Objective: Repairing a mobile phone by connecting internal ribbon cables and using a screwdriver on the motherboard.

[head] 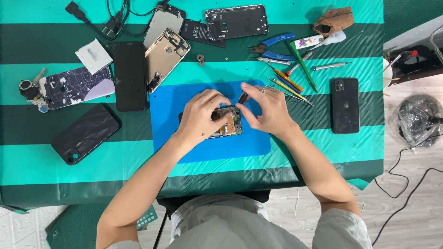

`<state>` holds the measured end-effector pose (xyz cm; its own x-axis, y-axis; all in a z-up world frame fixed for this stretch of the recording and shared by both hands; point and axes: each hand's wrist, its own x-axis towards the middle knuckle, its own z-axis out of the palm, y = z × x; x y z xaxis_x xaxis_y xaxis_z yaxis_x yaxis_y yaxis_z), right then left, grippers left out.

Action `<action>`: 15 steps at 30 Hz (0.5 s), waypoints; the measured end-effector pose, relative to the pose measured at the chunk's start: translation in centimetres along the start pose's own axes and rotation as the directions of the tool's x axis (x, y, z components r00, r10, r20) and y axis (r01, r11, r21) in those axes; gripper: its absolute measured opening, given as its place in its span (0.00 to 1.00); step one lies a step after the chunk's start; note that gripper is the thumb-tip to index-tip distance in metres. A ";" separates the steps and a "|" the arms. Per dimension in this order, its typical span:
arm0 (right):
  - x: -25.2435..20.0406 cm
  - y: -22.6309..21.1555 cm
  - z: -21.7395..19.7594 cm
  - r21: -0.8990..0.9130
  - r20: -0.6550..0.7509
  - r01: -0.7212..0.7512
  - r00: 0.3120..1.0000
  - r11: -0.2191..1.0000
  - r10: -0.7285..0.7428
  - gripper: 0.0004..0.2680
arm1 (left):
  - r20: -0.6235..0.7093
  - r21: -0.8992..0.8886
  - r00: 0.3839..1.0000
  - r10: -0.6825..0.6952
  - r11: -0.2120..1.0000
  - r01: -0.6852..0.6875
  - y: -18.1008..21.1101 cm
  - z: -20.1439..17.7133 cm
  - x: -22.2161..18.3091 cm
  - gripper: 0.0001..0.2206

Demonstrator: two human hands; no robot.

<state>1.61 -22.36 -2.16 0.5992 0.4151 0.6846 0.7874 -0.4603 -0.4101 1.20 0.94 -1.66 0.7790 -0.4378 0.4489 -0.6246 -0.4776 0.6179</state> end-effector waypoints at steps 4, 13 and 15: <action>0.4 -0.2 0.0 -0.023 0.013 0.017 1.000 1.000 -0.017 0.21 | -0.004 -0.001 1.000 -0.002 1.000 0.002 -0.1 0.1 0.0 0.09; 0.7 -0.4 -0.2 -0.074 0.047 0.031 0.999 0.997 -0.028 0.20 | 0.010 0.029 1.000 0.011 1.000 -0.011 0.3 -0.2 0.2 0.08; 1.0 -0.6 -0.2 -0.055 0.040 0.023 0.999 0.998 -0.021 0.20 | 0.020 0.016 1.000 0.011 1.000 -0.012 0.5 -0.4 0.3 0.08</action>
<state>1.69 -21.89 -1.10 0.5878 0.4559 0.6683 0.7920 -0.4928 -0.3604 1.15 0.93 -0.96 0.7707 -0.4580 0.4431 -0.6343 -0.4847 0.6023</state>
